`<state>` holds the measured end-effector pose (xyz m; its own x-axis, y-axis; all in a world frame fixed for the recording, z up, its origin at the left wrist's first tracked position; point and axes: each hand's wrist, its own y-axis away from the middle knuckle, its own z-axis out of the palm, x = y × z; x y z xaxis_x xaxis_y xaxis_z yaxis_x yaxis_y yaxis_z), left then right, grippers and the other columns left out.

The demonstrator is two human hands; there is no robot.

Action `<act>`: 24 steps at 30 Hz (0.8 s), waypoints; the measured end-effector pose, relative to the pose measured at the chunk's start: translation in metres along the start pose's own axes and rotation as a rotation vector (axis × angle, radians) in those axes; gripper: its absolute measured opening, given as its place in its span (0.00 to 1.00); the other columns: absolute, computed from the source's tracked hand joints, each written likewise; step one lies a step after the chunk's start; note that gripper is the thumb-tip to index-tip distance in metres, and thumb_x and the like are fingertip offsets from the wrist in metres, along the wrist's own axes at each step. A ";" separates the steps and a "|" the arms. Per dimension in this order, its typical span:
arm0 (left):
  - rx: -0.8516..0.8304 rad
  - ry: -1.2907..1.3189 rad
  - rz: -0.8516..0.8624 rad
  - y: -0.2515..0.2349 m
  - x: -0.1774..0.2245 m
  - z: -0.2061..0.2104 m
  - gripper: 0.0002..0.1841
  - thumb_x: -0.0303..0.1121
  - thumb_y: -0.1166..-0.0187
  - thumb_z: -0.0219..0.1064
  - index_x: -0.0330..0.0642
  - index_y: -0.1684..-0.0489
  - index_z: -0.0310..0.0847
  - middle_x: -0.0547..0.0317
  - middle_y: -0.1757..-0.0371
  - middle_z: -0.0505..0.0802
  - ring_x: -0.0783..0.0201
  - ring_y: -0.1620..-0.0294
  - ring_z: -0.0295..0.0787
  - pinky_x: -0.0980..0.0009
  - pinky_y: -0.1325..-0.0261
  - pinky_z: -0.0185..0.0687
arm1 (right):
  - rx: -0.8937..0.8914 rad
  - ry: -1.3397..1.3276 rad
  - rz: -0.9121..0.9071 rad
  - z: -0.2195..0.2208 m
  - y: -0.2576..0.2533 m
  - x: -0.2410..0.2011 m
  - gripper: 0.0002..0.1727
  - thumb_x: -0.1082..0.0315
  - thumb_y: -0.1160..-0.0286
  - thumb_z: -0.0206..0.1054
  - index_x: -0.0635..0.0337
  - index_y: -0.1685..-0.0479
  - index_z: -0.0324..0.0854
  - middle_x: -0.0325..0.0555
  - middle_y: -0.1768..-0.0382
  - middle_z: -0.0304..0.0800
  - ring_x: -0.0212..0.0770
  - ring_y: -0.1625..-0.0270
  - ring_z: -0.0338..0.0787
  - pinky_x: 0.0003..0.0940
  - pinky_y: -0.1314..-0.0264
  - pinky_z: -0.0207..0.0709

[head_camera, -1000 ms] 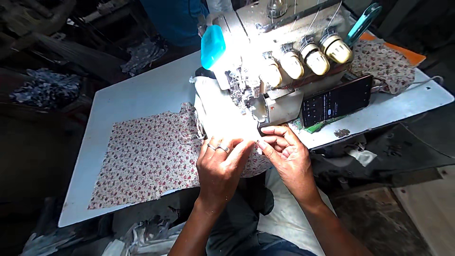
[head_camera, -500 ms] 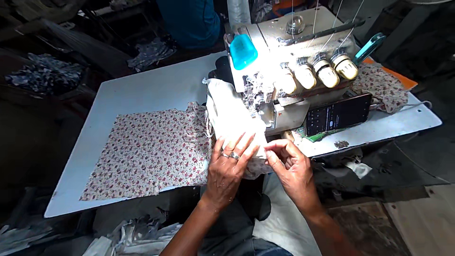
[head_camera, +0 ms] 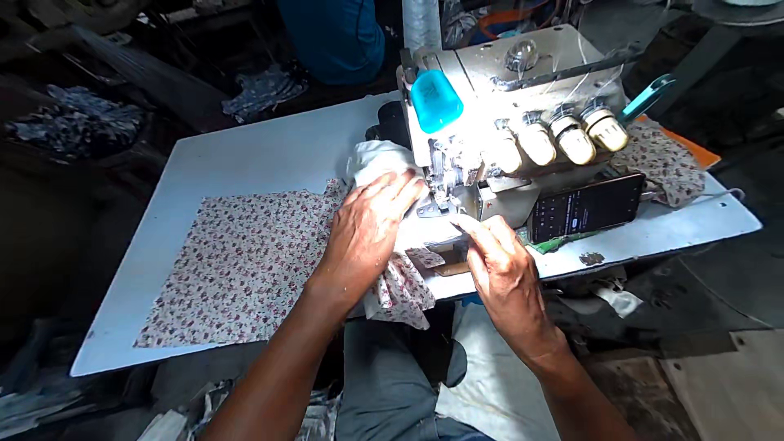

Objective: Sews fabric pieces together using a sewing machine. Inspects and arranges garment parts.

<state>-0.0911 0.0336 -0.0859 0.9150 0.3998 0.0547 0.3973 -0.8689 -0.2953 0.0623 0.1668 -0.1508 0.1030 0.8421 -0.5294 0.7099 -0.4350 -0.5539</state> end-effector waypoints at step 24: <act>-0.357 1.342 -0.583 0.170 0.027 0.065 0.16 0.32 0.12 0.59 0.26 0.45 0.86 0.49 0.41 0.93 0.64 0.41 0.92 0.66 0.33 0.87 | -0.102 -0.451 0.267 -0.010 0.016 0.032 0.11 0.64 0.15 0.65 0.59 0.47 0.89 0.41 0.52 0.89 0.26 0.57 0.86 0.26 0.52 0.81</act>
<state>-0.0030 -0.0845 -0.1966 -0.0681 0.3195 0.9451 0.5329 -0.7892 0.3052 0.0837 0.1900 -0.1705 -0.0043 0.4757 -0.8796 0.7666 -0.5632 -0.3083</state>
